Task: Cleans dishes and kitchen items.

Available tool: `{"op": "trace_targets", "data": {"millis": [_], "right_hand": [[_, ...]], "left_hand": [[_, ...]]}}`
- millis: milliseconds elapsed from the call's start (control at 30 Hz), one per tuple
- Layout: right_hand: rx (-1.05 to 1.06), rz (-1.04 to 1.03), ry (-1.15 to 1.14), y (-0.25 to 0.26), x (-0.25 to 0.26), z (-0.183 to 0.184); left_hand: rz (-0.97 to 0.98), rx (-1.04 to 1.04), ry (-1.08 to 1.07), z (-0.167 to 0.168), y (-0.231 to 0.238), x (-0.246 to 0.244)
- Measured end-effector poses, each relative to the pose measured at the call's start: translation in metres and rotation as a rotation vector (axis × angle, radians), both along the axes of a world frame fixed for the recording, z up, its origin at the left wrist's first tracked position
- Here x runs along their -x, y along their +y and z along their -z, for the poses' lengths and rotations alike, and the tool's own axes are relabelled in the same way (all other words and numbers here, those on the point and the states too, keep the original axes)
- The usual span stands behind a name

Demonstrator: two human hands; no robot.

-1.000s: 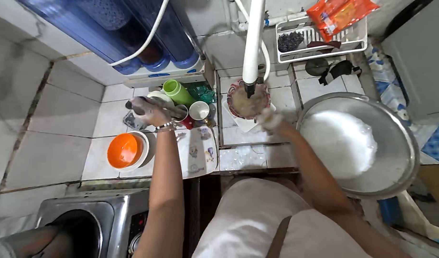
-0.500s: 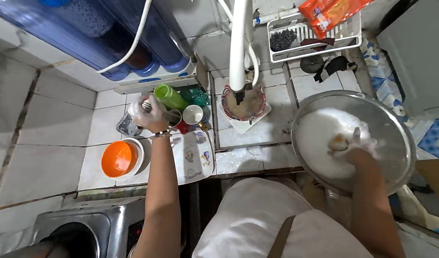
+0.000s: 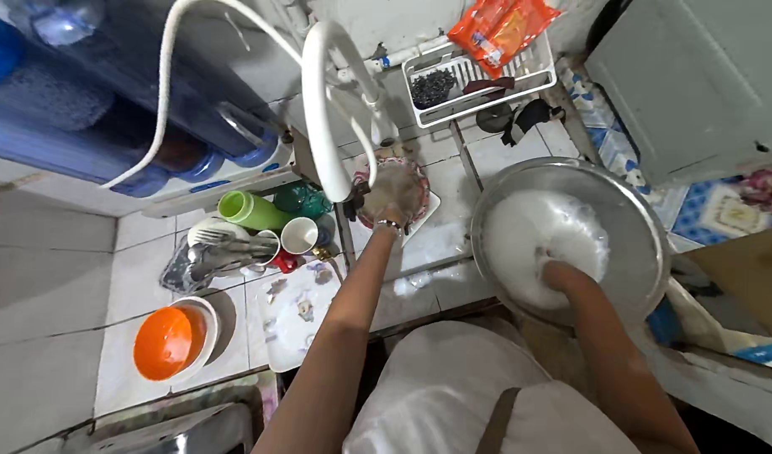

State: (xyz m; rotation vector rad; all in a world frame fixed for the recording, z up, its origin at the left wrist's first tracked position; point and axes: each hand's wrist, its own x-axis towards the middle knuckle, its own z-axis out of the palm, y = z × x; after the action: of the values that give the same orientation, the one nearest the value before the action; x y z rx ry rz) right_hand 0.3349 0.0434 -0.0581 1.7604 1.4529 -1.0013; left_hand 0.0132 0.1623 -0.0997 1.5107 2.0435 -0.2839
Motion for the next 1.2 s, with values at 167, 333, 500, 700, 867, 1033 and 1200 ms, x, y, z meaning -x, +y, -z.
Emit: {"op": "trace_targets", "data": {"millis": [167,333,500,700,867,1033,1200], "right_hand": [[-0.019,0.014,0.018,-0.006,0.001,-0.007],[-0.041,-0.026,0.13,-0.012,0.036,-0.016],[-0.348,0.235,0.476,-0.008,0.053,-0.033],[-0.875,0.444,1.016,0.021,0.085,-0.045],[-1.005,0.412,1.216,0.055,0.131,-0.058],[-1.061,0.36,1.107,0.069,0.161,-0.055],[-0.904,0.734,1.341,0.059,0.205,-0.034]], "left_hand": [[0.003,-0.216,0.015,0.0,-0.004,0.009],[-0.048,0.023,0.071,-0.056,-0.036,0.033],[-0.107,-0.164,-0.041,-0.069,-0.074,0.044],[-0.373,-0.422,-0.817,-0.067,-0.123,0.013],[-0.394,-0.304,-1.228,-0.076,-0.143,-0.018],[-0.446,-0.217,-1.237,-0.092,-0.157,-0.025],[-0.584,-0.268,-1.192,-0.089,-0.155,-0.025]]}}
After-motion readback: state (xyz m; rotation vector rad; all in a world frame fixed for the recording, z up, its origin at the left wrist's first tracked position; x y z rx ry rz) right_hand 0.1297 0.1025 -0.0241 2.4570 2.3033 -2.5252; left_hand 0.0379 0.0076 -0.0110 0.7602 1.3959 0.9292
